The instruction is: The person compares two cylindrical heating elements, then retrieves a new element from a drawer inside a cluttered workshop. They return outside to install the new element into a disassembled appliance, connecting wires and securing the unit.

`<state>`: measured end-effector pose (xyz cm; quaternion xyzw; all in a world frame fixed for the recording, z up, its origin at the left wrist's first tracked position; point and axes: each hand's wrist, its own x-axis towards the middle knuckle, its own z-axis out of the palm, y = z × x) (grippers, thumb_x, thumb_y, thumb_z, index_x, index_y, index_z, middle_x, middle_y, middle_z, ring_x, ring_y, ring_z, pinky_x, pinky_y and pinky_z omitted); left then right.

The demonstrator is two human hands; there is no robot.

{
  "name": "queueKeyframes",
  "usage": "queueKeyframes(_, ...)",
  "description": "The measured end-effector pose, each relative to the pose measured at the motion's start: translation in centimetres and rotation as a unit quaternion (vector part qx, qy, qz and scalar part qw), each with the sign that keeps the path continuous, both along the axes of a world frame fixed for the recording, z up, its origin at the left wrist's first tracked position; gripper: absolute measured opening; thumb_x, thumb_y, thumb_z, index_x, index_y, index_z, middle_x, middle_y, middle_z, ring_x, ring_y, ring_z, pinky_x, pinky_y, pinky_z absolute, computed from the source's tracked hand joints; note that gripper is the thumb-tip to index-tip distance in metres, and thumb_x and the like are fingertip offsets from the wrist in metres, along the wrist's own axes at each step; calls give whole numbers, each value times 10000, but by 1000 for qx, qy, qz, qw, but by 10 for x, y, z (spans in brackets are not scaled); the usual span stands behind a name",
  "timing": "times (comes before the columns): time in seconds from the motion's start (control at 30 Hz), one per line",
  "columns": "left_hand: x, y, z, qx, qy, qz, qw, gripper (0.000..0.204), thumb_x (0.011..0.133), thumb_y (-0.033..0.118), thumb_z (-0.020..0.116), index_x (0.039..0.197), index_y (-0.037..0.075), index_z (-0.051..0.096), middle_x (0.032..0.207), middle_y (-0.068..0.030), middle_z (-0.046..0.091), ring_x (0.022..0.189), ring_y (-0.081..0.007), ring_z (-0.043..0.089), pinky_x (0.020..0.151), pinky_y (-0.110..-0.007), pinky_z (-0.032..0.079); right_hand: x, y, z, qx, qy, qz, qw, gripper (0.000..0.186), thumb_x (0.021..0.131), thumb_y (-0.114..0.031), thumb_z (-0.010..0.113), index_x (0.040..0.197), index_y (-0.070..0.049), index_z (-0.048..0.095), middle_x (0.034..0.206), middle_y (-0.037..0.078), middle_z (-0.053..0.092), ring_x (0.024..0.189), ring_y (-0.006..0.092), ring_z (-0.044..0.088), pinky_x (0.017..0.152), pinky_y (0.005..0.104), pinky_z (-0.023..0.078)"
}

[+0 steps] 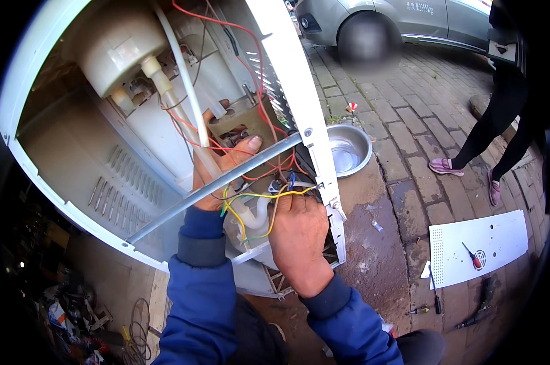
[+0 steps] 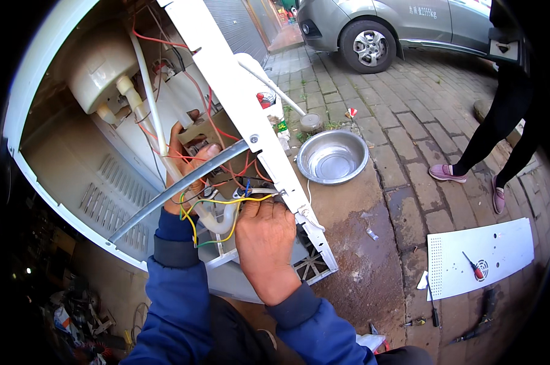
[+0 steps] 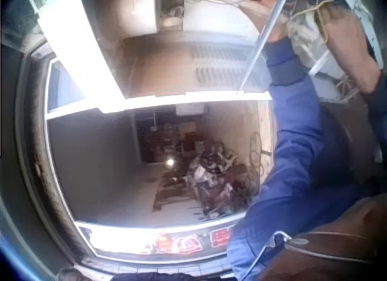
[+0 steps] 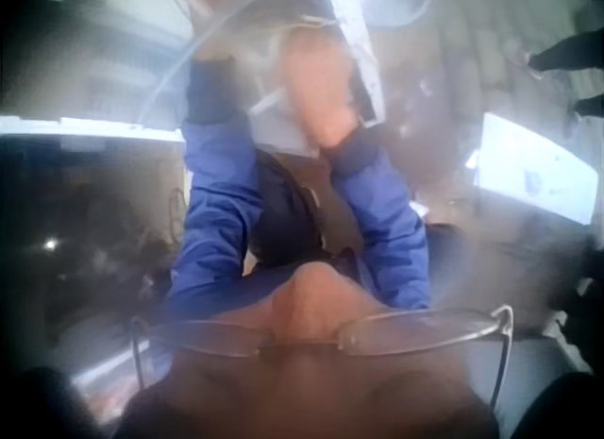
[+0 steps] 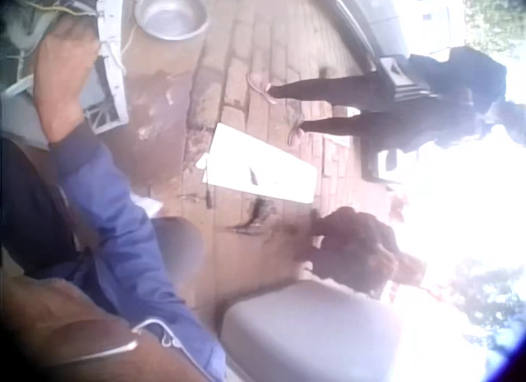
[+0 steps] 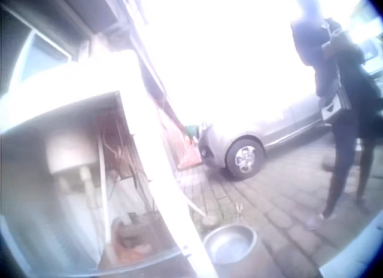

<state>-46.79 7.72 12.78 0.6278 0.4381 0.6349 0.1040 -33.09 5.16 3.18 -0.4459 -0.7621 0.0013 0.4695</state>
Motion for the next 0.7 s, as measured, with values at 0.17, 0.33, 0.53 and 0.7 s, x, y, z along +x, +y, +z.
queueKeyframes(0.17,10,-16,10,-33,-38,11,999,778,837,74,838,1484,-3,412,1203,-128,643,1038,-200,661,883,-318,574,-1,-2,6,-5,-20,-19,1000,114,848,-132,648,867,-20,654,804,149,669,761,300,664,683,416,506)
queueKeyframes(0.33,22,-23,10,1,-160,-89,983,653,870,9,791,1425,7,446,1093,-96,673,862,-175,707,720,-302,632,1,-1,6,-12,-52,-12,999,119,812,-91,643,907,-23,669,808,138,685,755,278,690,685,392,530)
queueKeyframes(0.53,1,-36,-12,-110,-259,-137,950,743,854,-30,779,1490,38,401,1198,-84,634,997,-179,684,873,-312,601,1,0,2,29,-19,-23,999,93,821,-87,637,878,-18,662,792,151,676,721,309,687,649,424,542)
queueKeyframes(0.7,-6,-42,-25,-192,-259,-129,938,739,839,-69,773,1481,78,437,1196,-56,633,1079,-176,659,950,-314,554,2,0,3,18,-37,-25,999,81,811,-74,657,884,-45,680,814,127,689,755,275,706,673,385,551)
